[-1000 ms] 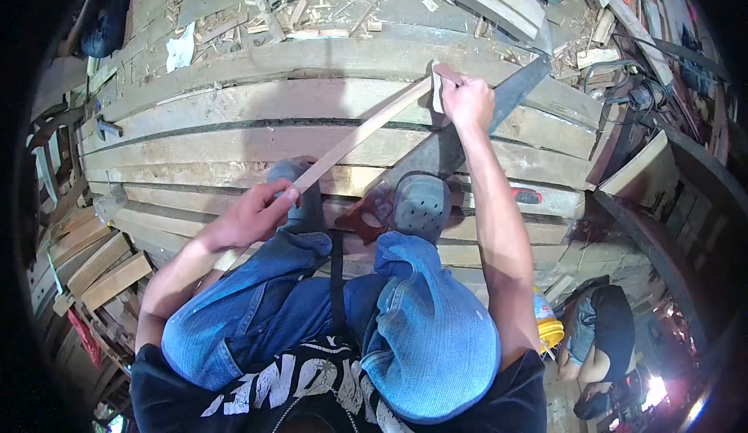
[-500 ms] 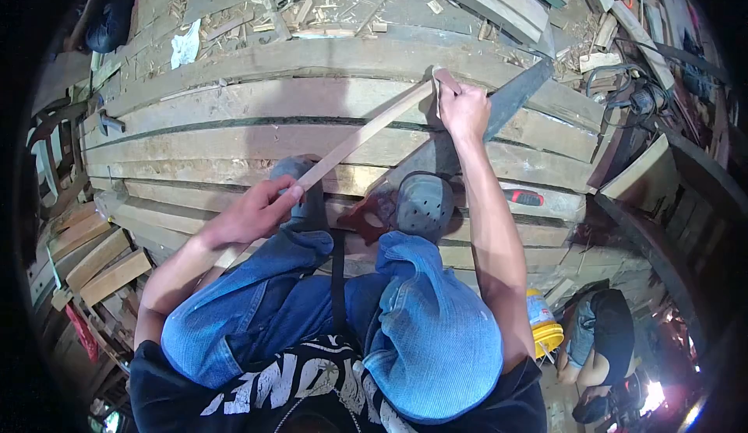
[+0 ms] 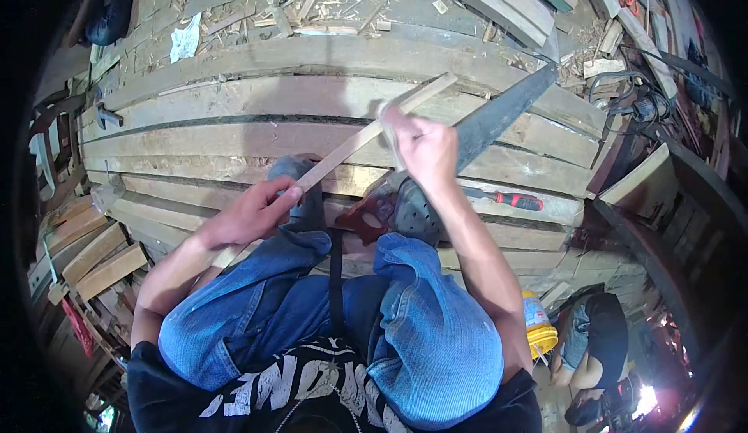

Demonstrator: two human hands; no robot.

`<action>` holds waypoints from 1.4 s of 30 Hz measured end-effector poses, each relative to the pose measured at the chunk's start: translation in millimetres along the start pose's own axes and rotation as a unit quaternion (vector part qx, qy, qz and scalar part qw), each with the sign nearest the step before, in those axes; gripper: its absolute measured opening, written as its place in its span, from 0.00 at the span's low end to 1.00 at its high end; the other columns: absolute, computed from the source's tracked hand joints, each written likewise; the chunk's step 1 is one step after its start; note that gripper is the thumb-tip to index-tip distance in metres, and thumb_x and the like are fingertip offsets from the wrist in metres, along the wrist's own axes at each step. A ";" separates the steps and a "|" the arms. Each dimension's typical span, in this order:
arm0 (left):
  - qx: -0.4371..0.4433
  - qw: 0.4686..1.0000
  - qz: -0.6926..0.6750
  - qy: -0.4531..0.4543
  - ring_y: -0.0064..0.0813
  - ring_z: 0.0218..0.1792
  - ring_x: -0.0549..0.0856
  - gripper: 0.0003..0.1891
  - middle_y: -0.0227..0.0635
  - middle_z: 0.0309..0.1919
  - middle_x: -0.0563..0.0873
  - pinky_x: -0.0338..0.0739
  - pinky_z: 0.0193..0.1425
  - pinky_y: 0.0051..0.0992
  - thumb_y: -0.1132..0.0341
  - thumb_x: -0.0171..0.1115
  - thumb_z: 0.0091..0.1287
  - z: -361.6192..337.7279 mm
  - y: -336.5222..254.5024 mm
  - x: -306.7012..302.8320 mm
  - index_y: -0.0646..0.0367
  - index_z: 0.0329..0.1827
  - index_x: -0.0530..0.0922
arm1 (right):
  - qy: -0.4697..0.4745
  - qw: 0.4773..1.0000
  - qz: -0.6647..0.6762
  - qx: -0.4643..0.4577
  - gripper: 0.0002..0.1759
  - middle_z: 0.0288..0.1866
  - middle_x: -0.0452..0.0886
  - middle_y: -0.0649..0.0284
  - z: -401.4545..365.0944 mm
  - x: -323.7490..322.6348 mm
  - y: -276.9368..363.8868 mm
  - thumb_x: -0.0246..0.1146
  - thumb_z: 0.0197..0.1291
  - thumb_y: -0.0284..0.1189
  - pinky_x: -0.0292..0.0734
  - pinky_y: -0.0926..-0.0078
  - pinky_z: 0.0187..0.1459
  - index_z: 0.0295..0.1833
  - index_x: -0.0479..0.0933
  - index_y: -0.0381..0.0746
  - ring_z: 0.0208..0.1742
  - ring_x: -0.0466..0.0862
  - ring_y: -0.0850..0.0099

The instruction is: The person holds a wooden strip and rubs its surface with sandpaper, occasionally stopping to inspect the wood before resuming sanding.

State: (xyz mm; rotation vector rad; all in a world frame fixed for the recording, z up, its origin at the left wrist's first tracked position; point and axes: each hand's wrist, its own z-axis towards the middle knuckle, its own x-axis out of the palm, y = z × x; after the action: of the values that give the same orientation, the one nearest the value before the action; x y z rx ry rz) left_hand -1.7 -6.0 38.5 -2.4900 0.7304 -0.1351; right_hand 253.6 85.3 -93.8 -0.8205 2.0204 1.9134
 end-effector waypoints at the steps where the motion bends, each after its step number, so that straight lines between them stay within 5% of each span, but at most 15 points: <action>1: 0.000 1.000 0.001 -0.003 0.24 0.24 0.77 0.21 0.33 0.21 0.78 0.72 0.31 0.30 0.52 0.48 0.77 -0.4 -1.0 -0.2 0.63 0.40 0.76 | 0.035 0.999 -0.023 -0.001 0.15 0.18 0.82 0.55 -3.2 -1.9 11.9 0.66 0.60 0.37 0.75 0.71 0.25 0.33 0.86 0.35 0.20 0.82 0.76; 4: -0.004 1.000 -0.002 0.003 0.24 0.25 0.78 0.20 0.33 0.21 0.78 0.72 0.31 0.30 0.52 0.48 0.77 -0.3 -1.7 -0.9 0.62 0.40 0.76 | 0.065 0.991 -0.087 0.074 0.10 0.20 0.83 0.53 27.9 -18.2 2.1 0.66 0.58 0.34 0.77 0.67 0.25 0.33 0.87 0.38 0.22 0.85 0.60; 5: -0.003 1.000 -0.002 0.005 0.24 0.25 0.78 0.20 0.33 0.21 0.78 0.72 0.31 0.30 0.52 0.48 0.77 -0.4 -0.8 1.1 0.62 0.40 0.76 | 0.033 0.986 -0.156 0.044 0.13 0.19 0.81 0.52 40.3 -23.7 -7.6 0.65 0.59 0.37 0.76 0.66 0.23 0.32 0.86 0.38 0.20 0.84 0.60; 8: 0.021 0.999 -0.037 -0.004 0.13 0.16 0.68 0.17 0.22 0.18 0.69 0.63 0.18 0.20 0.53 0.47 0.78 1.4 0.4 0.2 0.57 0.38 0.71 | 0.074 0.991 -0.068 0.087 0.15 0.19 0.81 0.51 30.6 -16.1 1.7 0.65 0.58 0.39 0.78 0.66 0.27 0.31 0.86 0.38 0.21 0.85 0.60; 10: -0.002 1.000 0.006 0.005 0.24 0.26 0.79 0.20 0.34 0.22 0.78 0.73 0.32 0.30 0.52 0.48 0.77 1.1 1.7 -2.0 0.62 0.42 0.76 | 0.064 0.997 -0.039 0.005 0.14 0.18 0.80 0.51 11.1 -5.8 10.4 0.67 0.57 0.40 0.78 0.66 0.27 0.31 0.87 0.40 0.21 0.85 0.60; 13: 0.023 0.999 -0.029 -0.013 0.13 0.17 0.69 0.17 0.22 0.18 0.69 0.64 0.20 0.19 0.52 0.47 0.78 1.1 3.8 3.2 0.56 0.39 0.71 | 0.069 0.990 -0.097 0.074 0.14 0.20 0.82 0.52 26.3 -12.7 -0.7 0.66 0.57 0.40 0.78 0.65 0.27 0.32 0.87 0.41 0.23 0.86 0.60; 16: 0.000 0.999 -0.046 0.003 0.13 0.18 0.69 0.17 0.22 0.19 0.70 0.65 0.20 0.19 0.52 0.47 0.78 0.4 1.7 1.8 0.56 0.39 0.72 | 0.032 0.987 -0.096 0.124 0.11 0.21 0.83 0.53 34.9 -6.4 -3.6 0.65 0.56 0.38 0.78 0.64 0.27 0.33 0.88 0.42 0.23 0.86 0.59; 19: 0.014 0.999 -0.036 0.015 0.13 0.18 0.70 0.17 0.22 0.19 0.70 0.65 0.20 0.19 0.52 0.47 0.78 3.1 8.6 0.2 0.56 0.39 0.72 | 0.085 0.991 -0.082 -0.058 0.11 0.19 0.82 0.54 -3.7 6.0 34.1 0.61 0.59 0.32 0.78 0.64 0.25 0.31 0.87 0.43 0.21 0.85 0.60; 24: 0.004 1.000 -0.028 0.002 0.14 0.18 0.71 0.17 0.23 0.19 0.71 0.66 0.21 0.19 0.52 0.47 0.78 -0.9 8.0 5.0 0.57 0.39 0.72 | 0.049 0.987 -0.127 0.081 0.13 0.17 0.81 0.56 26.6 -9.7 7.1 0.61 0.60 0.33 0.78 0.66 0.24 0.26 0.85 0.42 0.20 0.84 0.62; 27: 0.020 1.000 -0.015 -0.004 0.14 0.18 0.71 0.17 0.23 0.19 0.71 0.66 0.20 0.19 0.52 0.47 0.78 0.9 7.2 1.8 0.57 0.38 0.72 | 0.066 0.993 -0.077 -0.056 0.07 0.20 0.80 0.50 -11.5 9.9 36.6 0.66 0.57 0.30 0.78 0.70 0.29 0.32 0.86 0.38 0.24 0.87 0.65; 32: 0.002 1.000 -0.024 -0.004 0.14 0.17 0.71 0.17 0.23 0.19 0.71 0.65 0.20 0.20 0.52 0.46 0.78 -0.6 4.6 5.0 0.57 0.38 0.72 | 0.036 0.990 -0.118 0.064 0.12 0.16 0.77 0.51 18.7 -5.8 14.9 0.62 0.57 0.36 0.77 0.62 0.25 0.27 0.86 0.43 0.19 0.81 0.54; 36: 0.017 0.999 -0.028 0.000 0.13 0.17 0.70 0.17 0.23 0.18 0.71 0.64 0.20 0.19 0.52 0.47 0.78 2.6 3.3 -0.8 0.57 0.39 0.72 | 0.029 0.992 -0.057 -0.104 0.12 0.16 0.78 0.51 -9.0 14.0 37.1 0.63 0.56 0.35 0.75 0.61 0.22 0.23 0.84 0.42 0.18 0.81 0.54; 39: -0.013 0.999 -0.034 0.012 0.13 0.17 0.70 0.18 0.23 0.18 0.71 0.64 0.20 0.19 0.51 0.47 0.78 0.2 4.6 2.0 0.57 0.39 0.72 | 0.044 0.983 -0.176 0.003 0.13 0.17 0.79 0.52 31.2 -0.3 12.6 0.62 0.57 0.36 0.77 0.62 0.23 0.24 0.85 0.42 0.19 0.83 0.55; 40: -0.004 0.999 -0.042 0.005 0.13 0.17 0.69 0.18 0.23 0.19 0.71 0.64 0.19 0.19 0.51 0.47 0.78 -1.3 6.1 5.3 0.57 0.39 0.72 | 0.038 0.993 -0.103 0.035 0.12 0.18 0.80 0.53 31.4 -2.4 7.8 0.62 0.56 0.36 0.78 0.62 0.24 0.26 0.85 0.43 0.20 0.83 0.56; 42: 0.018 0.999 -0.043 -0.007 0.13 0.17 0.69 0.18 0.23 0.19 0.71 0.63 0.19 0.19 0.51 0.47 0.78 3.4 3.9 1.7 0.57 0.39 0.72 | 0.019 0.989 -0.127 -0.072 0.12 0.18 0.81 0.52 6.1 9.3 16.8 0.62 0.58 0.36 0.78 0.62 0.24 0.27 0.86 0.43 0.19 0.83 0.56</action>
State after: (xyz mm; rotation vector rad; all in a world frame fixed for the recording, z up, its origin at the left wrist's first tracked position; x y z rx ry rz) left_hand -1.2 -8.0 33.5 -2.4856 0.6090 -0.1601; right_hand 235.7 88.8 -85.4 -1.0984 1.7151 1.9262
